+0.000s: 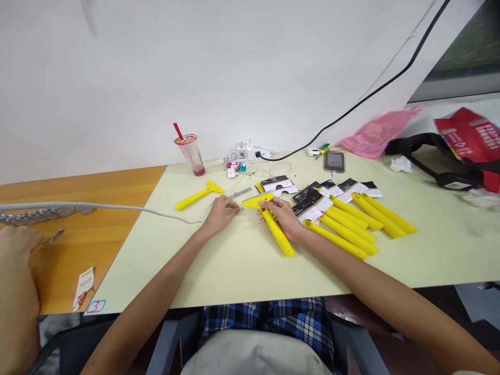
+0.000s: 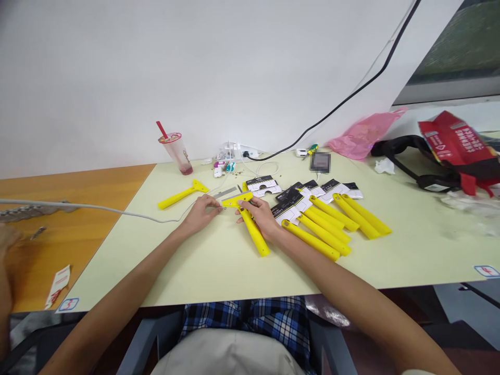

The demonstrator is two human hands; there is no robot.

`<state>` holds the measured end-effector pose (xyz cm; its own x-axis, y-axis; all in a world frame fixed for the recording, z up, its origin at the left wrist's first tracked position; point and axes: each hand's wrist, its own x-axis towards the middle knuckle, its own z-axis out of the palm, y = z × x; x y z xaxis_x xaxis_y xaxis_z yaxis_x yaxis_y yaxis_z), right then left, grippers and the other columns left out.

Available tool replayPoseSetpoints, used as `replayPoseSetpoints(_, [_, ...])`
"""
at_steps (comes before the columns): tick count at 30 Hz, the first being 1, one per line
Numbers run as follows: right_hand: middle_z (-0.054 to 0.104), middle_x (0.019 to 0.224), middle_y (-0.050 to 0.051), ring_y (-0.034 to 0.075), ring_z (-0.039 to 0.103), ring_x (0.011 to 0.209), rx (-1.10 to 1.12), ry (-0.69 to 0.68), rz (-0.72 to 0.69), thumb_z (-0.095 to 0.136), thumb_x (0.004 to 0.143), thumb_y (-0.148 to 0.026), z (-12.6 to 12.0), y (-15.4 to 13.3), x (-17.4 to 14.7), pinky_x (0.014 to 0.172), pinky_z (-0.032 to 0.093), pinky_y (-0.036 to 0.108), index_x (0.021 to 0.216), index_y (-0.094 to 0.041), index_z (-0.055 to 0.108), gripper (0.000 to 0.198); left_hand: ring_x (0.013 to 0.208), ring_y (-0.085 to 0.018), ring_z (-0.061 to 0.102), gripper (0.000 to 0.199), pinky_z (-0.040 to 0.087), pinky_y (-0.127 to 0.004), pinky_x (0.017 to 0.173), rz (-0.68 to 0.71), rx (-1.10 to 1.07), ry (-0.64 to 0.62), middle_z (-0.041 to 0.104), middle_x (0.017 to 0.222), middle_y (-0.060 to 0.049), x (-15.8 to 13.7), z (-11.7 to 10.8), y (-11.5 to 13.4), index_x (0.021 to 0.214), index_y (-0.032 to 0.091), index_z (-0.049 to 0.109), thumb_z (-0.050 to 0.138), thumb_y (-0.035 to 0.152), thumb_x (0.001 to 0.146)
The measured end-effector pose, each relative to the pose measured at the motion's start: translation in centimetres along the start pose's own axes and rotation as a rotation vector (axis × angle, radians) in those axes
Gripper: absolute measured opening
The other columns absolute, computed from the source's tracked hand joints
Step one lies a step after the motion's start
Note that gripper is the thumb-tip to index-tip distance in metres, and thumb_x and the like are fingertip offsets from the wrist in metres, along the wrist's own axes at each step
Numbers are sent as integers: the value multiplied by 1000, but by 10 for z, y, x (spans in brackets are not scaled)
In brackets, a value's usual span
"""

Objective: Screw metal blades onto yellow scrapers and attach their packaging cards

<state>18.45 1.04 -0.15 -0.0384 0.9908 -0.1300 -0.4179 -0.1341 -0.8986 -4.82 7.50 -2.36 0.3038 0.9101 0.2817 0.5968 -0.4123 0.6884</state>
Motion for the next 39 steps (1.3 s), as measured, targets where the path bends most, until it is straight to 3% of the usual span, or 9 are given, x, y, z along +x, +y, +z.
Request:
replayPoseSetpoints(4, [80, 102, 5, 16, 73, 74, 2, -12, 21, 101, 68, -33, -1, 0, 1, 54, 66, 25, 89, -20, 78, 33, 101, -27, 66, 17, 52, -45, 99, -16, -36, 49, 73, 102, -9, -1, -8, 4, 87, 23, 77, 73, 40, 90])
replayPoseSetpoints(7, [80, 102, 6, 16, 73, 74, -4, -43, 39, 101, 69, -33, 0, 0, 0, 57, 67, 27, 90, -20, 80, 32, 96, -23, 66, 26, 52, -38, 89, -9, -182, 149, 73, 104, -8, -4, -17, 16, 92, 23, 74, 71, 48, 93])
replayPoseSetpoints(9, [80, 102, 5, 17, 74, 76, -9, -84, 52, 101, 69, -35, 1, 1, -2, 59, 68, 27, 91, -20, 81, 33, 101, -23, 67, 27, 51, -37, 91, 28, -294, 168, 73, 106, -7, -8, -20, 29, 92, 23, 73, 74, 49, 94])
replayPoseSetpoints(16, [80, 92, 4, 18, 75, 80, -52, -228, 102, 101, 70, -45, 12, 4, -16, 65, 69, 29, 93, -18, 84, 40, 112, -26, 67, 24, 52, -41, 101, 91, -382, -10, 73, 111, -9, -26, -9, 65, 89, 25, 79, 80, 49, 92])
replayPoseSetpoints(21, [79, 90, 4, 18, 76, 79, -89, -258, 140, 101, 69, -51, 15, 7, -21, 67, 69, 30, 98, -17, 86, 47, 106, -25, 67, 17, 52, -39, 95, 41, -455, -50, 73, 106, -8, -30, -2, 63, 87, 25, 81, 81, 42, 91])
replayPoseSetpoints(27, [80, 91, 5, 18, 75, 78, -66, -262, 174, 102, 67, -51, 13, 7, -20, 68, 69, 31, 95, -16, 85, 48, 98, -21, 65, 12, 51, -35, 86, -18, -456, -10, 74, 103, -6, -30, 3, 61, 82, 24, 81, 82, 35, 87])
replayPoseSetpoints(39, [79, 88, 7, 19, 78, 75, -7, -257, 274, 104, 66, -42, 11, 6, -17, 68, 71, 30, 93, -12, 85, 44, 85, -19, 66, 18, 54, -35, 83, -45, -481, -8, 75, 92, -5, -31, 3, 66, 88, 21, 76, 80, 39, 89])
